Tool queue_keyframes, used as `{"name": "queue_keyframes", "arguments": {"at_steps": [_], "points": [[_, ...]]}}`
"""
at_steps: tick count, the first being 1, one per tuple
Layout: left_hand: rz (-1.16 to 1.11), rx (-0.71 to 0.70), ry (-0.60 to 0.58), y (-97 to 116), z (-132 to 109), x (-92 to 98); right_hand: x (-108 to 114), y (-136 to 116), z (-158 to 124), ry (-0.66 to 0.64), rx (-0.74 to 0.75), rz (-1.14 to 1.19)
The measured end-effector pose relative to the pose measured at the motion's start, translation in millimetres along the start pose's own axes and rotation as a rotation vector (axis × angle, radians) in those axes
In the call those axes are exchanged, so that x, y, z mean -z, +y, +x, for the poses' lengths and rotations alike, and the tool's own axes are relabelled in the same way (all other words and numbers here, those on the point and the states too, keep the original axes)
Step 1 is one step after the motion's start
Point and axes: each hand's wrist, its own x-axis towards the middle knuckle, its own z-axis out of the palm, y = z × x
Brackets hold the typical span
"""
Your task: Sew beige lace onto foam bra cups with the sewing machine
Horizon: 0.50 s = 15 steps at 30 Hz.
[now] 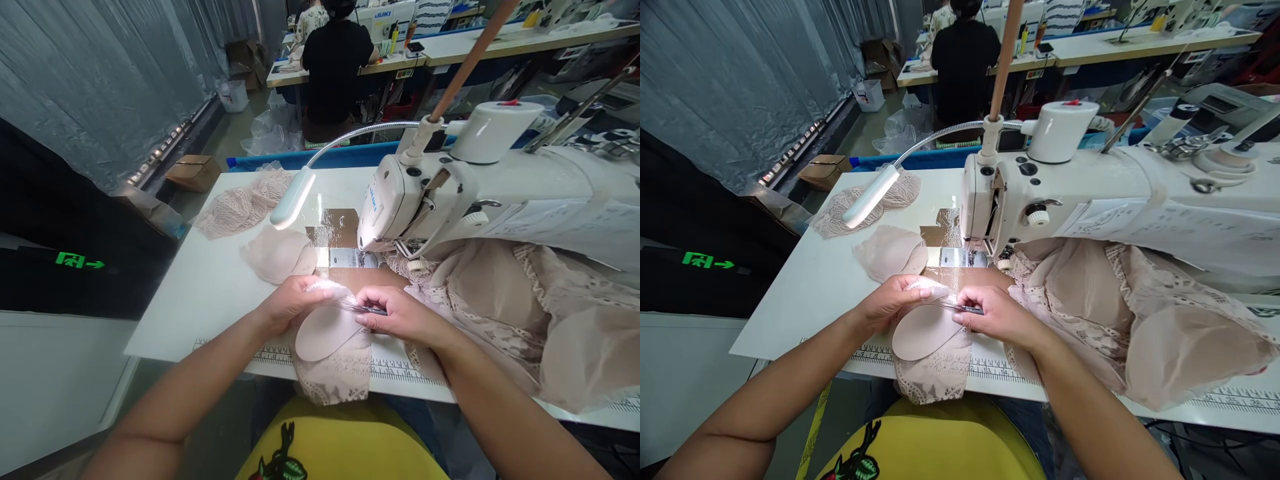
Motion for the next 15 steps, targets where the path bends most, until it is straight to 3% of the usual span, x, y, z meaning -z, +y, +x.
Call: {"name": "queue_keyframes", "arguments": {"at_steps": [4,8,15], "points": [[0.166,-0.146,0.062,-3,3,-2.8,2,5,0,0.149,0.041,-0.002],[0.228,-0.176,0.025,-5,5,-4.3,1,9,3,0.287,0.11,0.001],[0.203,-0.147,-0.114,-10,8,-5.8,-4,-4,8,0.172,0.107,0.064]]}}
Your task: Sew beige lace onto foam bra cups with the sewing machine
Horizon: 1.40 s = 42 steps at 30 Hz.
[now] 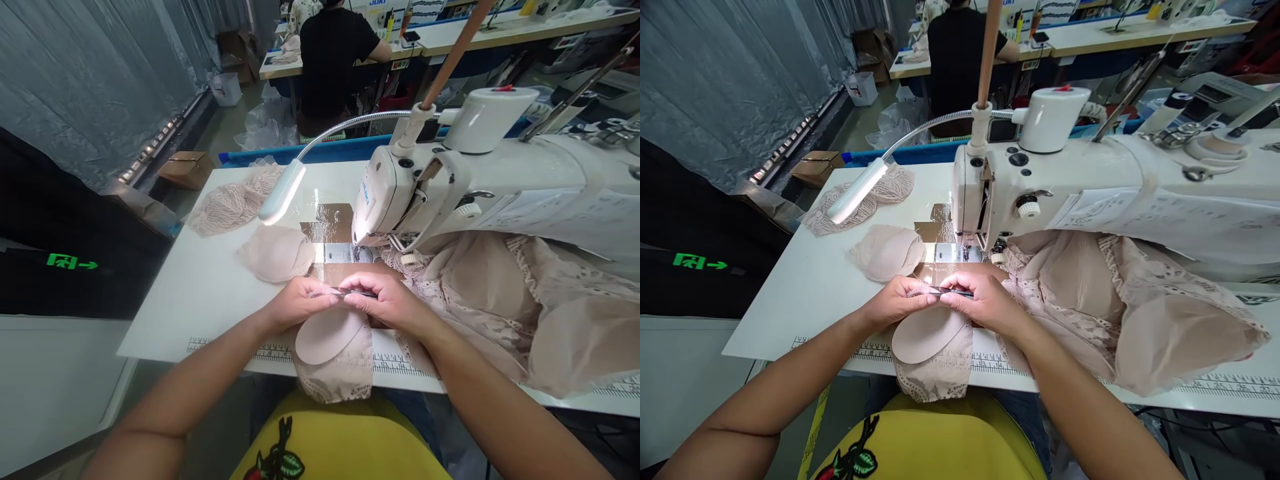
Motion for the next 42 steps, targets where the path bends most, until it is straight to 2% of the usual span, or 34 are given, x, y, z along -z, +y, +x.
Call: {"name": "queue_keyframes", "arguments": {"at_steps": [4,10,13,16,19,22,24,30,32,34,36,37,38,39,42], "points": [[-0.042,0.005,-0.051,-1,1,-0.7,-5,0,1,0.007,0.04,0.023],[-0.072,0.051,-0.018,0,0,-3.1,-13,7,2,0.078,0.074,-0.001],[-0.061,0.036,0.001,2,0,-5.3,-13,8,3,0.136,0.054,0.01],[-0.063,0.031,0.01,3,-2,-3.9,-9,11,3,0.207,-0.016,0.121],[-0.053,0.055,0.086,3,-5,3.6,-6,14,2,0.141,-0.135,0.276],[-0.025,0.08,0.161,5,-9,14.2,-4,12,0,0.012,-0.217,0.257],[0.022,0.086,0.161,8,-12,20.5,-5,10,-1,-0.024,-0.241,0.216],[0.145,0.111,0.087,17,-23,35.1,-6,9,-3,0.0,-0.192,0.193],[0.248,0.109,0.073,21,-26,39.7,-6,9,-3,-0.008,-0.179,0.18],[0.443,0.066,0.161,29,-28,42.2,-6,9,-4,-0.011,-0.155,0.167],[0.622,-0.033,0.294,40,-25,41.0,-6,10,-4,-0.01,-0.119,0.141],[0.676,-0.096,0.321,44,-22,38.9,-6,11,-5,-0.01,-0.095,0.122],[0.704,-0.158,0.296,48,-18,36.1,-7,11,-5,-0.012,-0.068,0.102],[0.715,-0.208,0.217,51,-12,32.9,-7,12,-5,-0.014,-0.041,0.087],[0.663,-0.229,-0.11,50,7,24.5,-7,15,-6,-0.025,0.031,0.092]]}}
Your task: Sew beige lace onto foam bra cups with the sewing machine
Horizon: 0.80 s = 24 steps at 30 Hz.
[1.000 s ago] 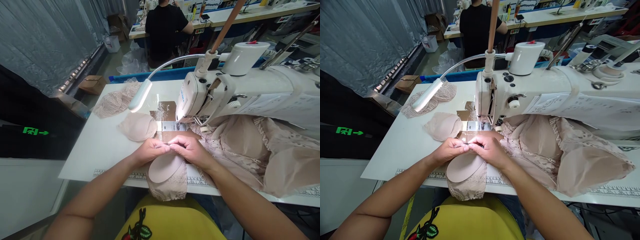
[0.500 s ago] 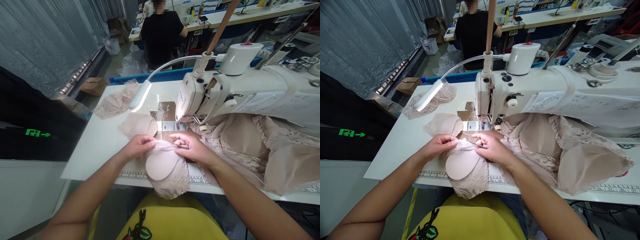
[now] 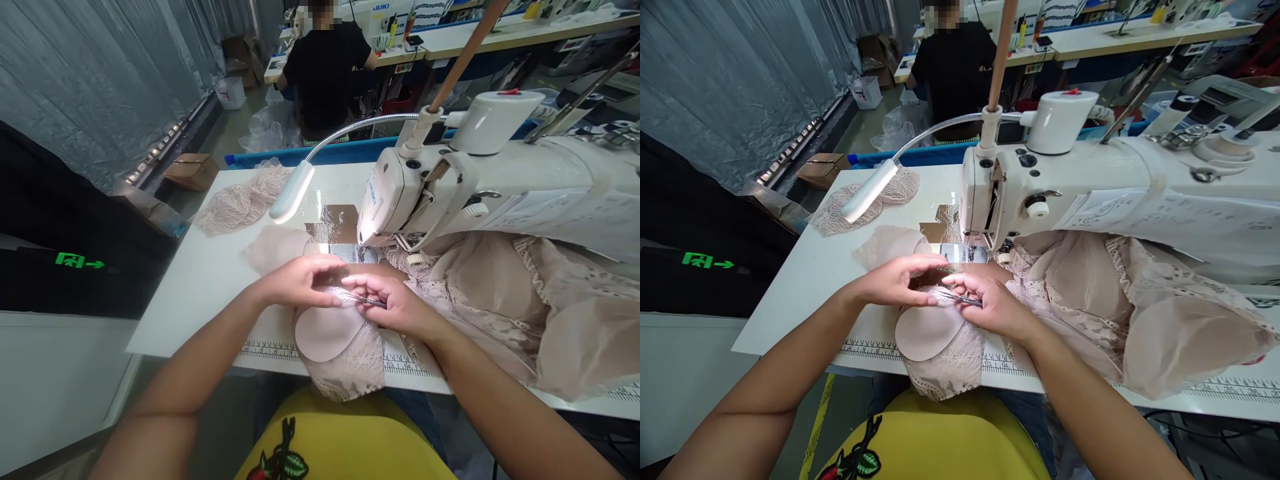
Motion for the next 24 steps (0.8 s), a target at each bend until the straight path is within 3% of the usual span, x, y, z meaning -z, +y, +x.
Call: {"name": "queue_keyframes", "arguments": {"at_steps": [2,4,9,19,24], "points": [[-0.097,0.019,-0.157,-5,9,-4.5,1,0,-1,-0.008,0.026,0.01],[-0.188,0.09,-0.204,-10,11,-7.0,2,-1,-1,-0.002,0.028,-0.011],[-0.361,0.27,-0.089,-21,2,-7.7,3,-2,0,0.083,0.011,-0.103],[-0.512,0.293,0.047,-22,-4,-27.1,6,2,3,0.153,0.055,-0.127],[-0.501,0.294,0.061,-23,-3,-32.9,5,-10,5,0.033,0.046,-0.113]]}}
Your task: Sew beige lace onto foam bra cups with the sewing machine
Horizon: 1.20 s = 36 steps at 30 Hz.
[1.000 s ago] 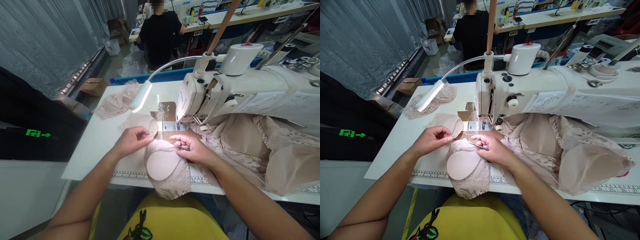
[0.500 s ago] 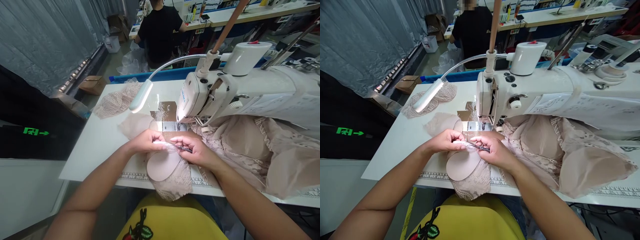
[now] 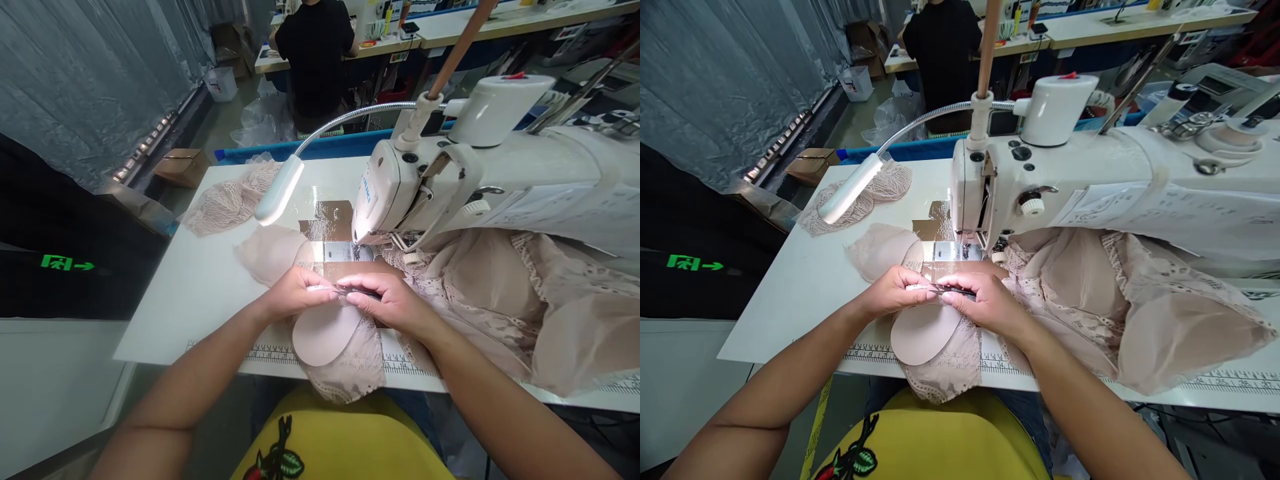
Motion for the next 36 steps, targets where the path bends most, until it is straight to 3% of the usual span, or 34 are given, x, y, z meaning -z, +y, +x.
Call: {"name": "queue_keyframes", "arguments": {"at_steps": [6,14,17,19,22,24,26,29,32,36], "points": [[0.063,0.006,-0.007,-1,2,-1.5,-6,-7,1,0.003,-0.031,-0.024],[0.098,-0.017,0.011,-2,2,-6.2,-13,1,3,0.133,-0.03,0.006],[0.175,-0.124,0.046,5,0,-3.2,-10,6,1,0.284,-0.062,0.026],[0.309,-0.249,0.138,13,-1,5.8,-10,9,-2,0.348,-0.05,-0.03],[0.594,-0.373,0.376,23,4,30.0,-16,10,-5,0.218,0.119,-0.235],[0.748,-0.299,0.477,24,12,47.9,-24,9,-5,0.003,0.276,-0.394],[0.793,-0.134,0.488,20,19,62.0,-29,6,-4,-0.18,0.343,-0.541],[0.726,0.015,0.451,11,23,70.2,-24,-1,-6,-0.246,0.209,-0.726],[0.599,0.027,0.375,3,15,66.4,-6,-9,-13,-0.219,-0.044,-0.815],[0.106,-0.009,0.269,1,3,57.7,14,-17,-16,-0.112,-0.117,-0.521]]}}
